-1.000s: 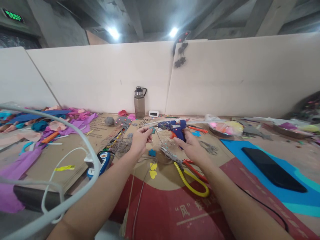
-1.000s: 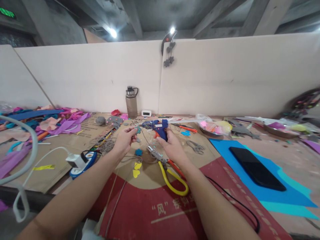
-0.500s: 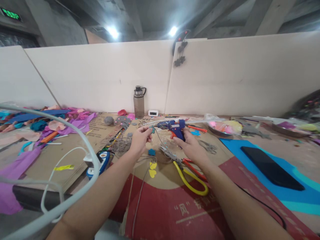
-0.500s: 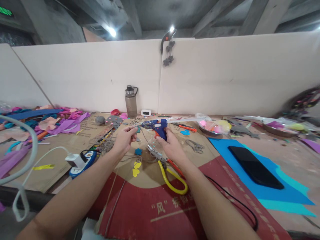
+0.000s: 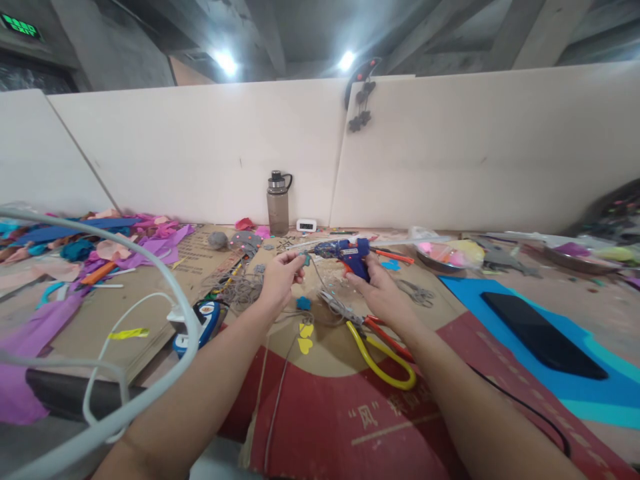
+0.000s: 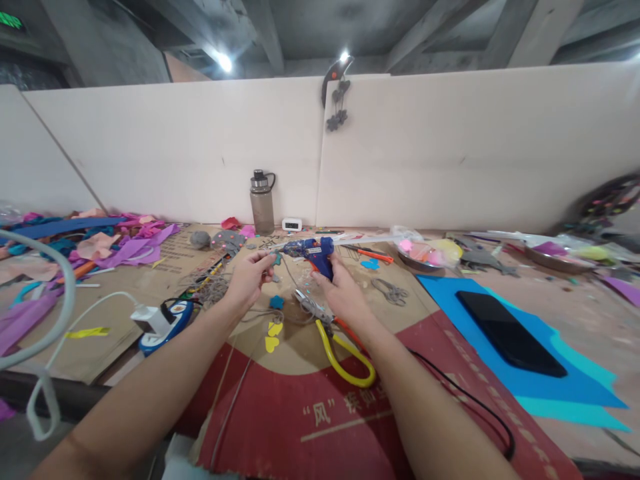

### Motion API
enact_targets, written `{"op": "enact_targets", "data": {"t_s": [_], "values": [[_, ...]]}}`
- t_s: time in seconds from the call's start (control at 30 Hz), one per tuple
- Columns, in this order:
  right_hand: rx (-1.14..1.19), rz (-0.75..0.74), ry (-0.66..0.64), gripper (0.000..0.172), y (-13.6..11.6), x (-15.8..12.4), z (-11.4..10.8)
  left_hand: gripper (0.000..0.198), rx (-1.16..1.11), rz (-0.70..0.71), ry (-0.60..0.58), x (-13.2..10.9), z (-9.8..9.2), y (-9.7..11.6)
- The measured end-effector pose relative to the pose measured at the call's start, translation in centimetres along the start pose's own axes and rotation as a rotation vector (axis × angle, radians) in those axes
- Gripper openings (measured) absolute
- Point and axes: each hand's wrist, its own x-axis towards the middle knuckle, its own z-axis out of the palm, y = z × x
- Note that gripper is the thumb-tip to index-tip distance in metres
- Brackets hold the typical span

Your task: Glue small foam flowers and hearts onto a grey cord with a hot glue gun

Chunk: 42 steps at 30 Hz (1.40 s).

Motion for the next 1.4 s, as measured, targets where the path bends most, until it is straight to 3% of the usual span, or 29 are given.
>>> {"op": "enact_targets", "data": {"t_s": [0.23, 0.43, 0.93, 1.4], "values": [[-0.168, 0.022, 0.032, 0.056, 0.1, -0.5, 0.0, 0.026, 0.04, 0.031, -0.017, 0.3, -0.3, -0.4], [-0.228, -0.173, -0.02, 0.048, -0.9, -0.6, -0.2, 0.028, 0.046, 0.053, -0.032, 0.3, -0.4, -0.6], [-0.365, -0.151, -0.048, 0.033, -2.6, -1.1, -0.5, 0.025, 0.084, 0.063, -0.039, 0.4, -0.5, -0.7], [-0.38, -0.14, -0.046, 0.037, -2.7, -1.2, -0.4, 0.023, 0.115, 0.071, -0.036, 0.3, -0.5, -0.7]]}}
